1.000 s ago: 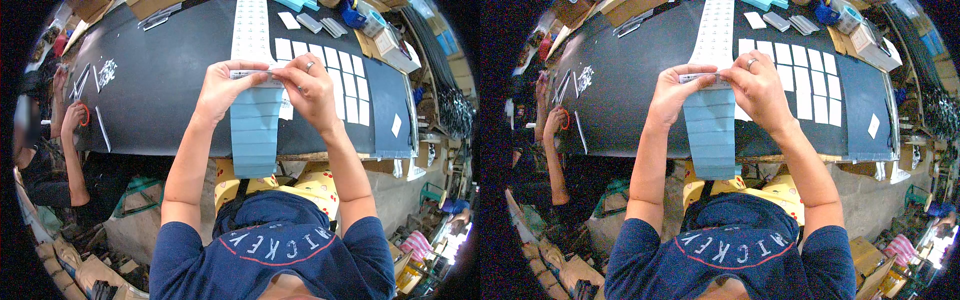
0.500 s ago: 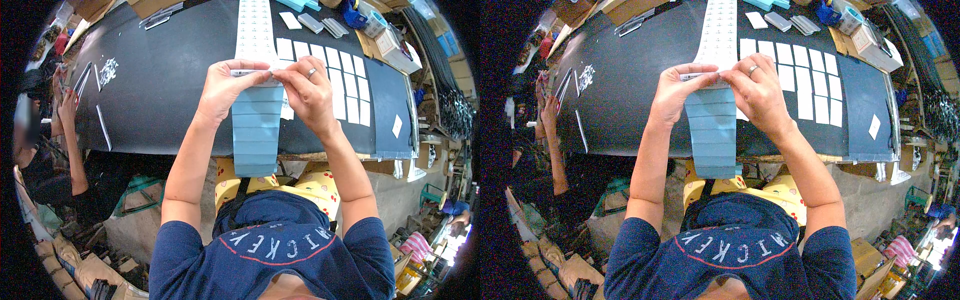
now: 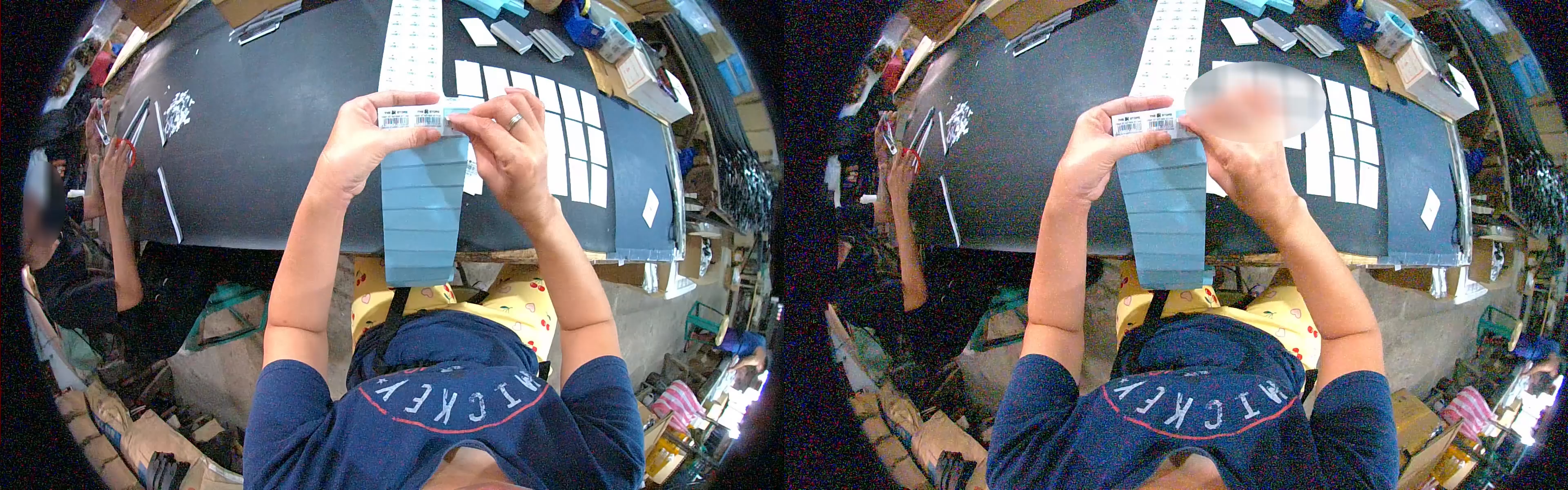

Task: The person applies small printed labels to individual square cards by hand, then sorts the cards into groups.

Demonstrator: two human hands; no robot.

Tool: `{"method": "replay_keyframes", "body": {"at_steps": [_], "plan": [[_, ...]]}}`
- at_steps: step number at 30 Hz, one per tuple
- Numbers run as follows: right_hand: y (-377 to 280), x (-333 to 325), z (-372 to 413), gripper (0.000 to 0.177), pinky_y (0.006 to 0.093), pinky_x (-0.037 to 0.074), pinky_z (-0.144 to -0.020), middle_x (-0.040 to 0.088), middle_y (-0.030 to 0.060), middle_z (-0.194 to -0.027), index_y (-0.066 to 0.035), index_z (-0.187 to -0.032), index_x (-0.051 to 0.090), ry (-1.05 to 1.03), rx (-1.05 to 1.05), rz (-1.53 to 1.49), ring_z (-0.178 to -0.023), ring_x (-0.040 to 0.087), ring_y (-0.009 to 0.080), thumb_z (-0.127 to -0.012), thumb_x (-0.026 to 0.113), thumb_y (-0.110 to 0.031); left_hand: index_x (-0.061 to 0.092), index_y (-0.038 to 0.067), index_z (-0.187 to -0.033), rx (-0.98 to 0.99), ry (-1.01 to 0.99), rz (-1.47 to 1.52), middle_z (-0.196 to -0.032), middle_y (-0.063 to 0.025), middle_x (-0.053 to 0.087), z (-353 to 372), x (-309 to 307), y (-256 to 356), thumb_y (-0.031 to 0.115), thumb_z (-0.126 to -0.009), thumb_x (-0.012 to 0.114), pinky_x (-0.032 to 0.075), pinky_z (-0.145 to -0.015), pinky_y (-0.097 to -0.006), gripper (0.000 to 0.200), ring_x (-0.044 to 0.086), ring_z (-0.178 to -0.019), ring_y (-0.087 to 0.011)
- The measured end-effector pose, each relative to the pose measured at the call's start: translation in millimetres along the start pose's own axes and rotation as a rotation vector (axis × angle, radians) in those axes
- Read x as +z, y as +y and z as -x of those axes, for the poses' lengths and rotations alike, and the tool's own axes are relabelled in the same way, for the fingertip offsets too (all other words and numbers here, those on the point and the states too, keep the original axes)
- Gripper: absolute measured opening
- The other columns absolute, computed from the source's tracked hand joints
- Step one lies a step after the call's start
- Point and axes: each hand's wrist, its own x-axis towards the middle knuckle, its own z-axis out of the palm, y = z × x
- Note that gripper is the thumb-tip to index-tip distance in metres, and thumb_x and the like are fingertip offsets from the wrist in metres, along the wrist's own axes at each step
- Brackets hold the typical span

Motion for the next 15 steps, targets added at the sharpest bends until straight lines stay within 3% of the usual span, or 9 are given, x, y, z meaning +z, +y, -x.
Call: {"method": "replay_keyframes", "body": {"at_steps": [15], "plan": [[-12, 1, 19, 0.031, 0.0441, 0.041, -0.090, 0.060, -0.0011, -0.084, -0.011, -0.092, 0.069, 0.064, -0.062, 0.132, -0.084, 0.056, 0.0193, -0.062, 0.068, -0.005, 0.064, -0.002, -0.115, -0.042, 0.002, -0.043, -0.106, -0.0112, 0.067, 0, -3, -2, -0.002, -0.070, 0.078, 0.050, -0.087, -0.0263, 0.047, 0.064, -0.094, -0.0140]]}}
